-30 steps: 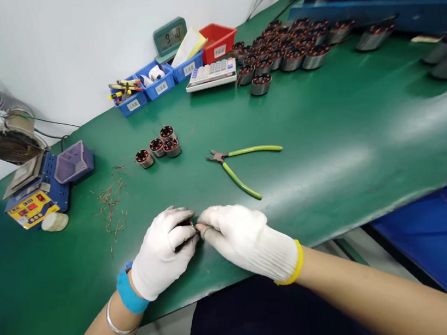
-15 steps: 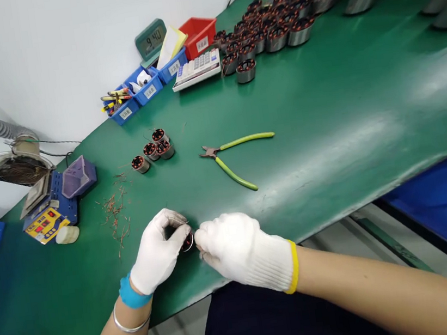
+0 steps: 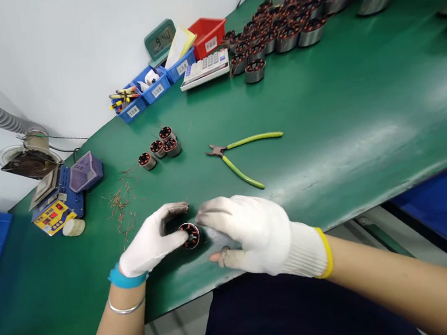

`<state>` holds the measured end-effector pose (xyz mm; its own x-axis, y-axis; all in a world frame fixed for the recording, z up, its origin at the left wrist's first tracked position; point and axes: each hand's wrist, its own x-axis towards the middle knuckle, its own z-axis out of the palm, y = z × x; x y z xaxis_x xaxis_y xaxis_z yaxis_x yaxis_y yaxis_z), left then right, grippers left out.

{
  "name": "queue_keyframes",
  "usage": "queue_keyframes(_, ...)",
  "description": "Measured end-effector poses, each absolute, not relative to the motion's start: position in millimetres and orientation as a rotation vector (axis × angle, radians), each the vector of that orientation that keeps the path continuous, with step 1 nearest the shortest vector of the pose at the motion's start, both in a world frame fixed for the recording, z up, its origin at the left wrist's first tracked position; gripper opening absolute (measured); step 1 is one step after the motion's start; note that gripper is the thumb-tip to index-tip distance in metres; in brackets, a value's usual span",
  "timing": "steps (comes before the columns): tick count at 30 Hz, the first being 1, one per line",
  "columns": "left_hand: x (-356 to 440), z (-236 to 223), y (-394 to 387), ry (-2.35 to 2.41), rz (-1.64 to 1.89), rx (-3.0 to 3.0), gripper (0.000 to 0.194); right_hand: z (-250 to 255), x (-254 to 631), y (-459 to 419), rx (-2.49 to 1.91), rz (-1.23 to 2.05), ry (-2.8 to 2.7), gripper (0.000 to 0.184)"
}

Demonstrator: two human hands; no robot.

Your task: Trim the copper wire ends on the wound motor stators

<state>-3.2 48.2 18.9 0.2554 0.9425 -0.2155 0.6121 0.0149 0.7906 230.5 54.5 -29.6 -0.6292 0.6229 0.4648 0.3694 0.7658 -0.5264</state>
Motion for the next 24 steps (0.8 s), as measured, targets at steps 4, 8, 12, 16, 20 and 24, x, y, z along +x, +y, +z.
queue_keyframes(4,-13.1,28.3,39.9,1.515,0.3,1.792,0.075,-34.9,222.8,65.4,-0.506,0.021,-2.541,0.042)
queue_keyframes(8,-1.6,23.7,39.5,1.632,0.203,1.947,0.045,-38.5,210.1,67.5,-0.616,-0.033,-2.622,0.033)
queue_keyframes(12,5.1,17.6,43.1,1.63,0.236,2.009,0.038,-43.2,211.3,61.6,-0.787,-0.032,-2.637,0.024)
queue_keyframes(16,7.3,19.2,42.6,1.637,0.181,2.085,0.032,-33.0,208.9,56.0,-1.038,0.184,-2.686,0.02)
queue_keyframes(20,13.1,18.4,36.6,1.671,0.227,2.296,0.025,-13.0,202.8,60.7,-1.515,0.854,-2.432,0.021)
queue_keyframes(24,16.2,9.8,28.8,1.62,0.587,2.686,0.011,-9.1,205.9,71.8,-1.349,1.699,-1.925,0.03)
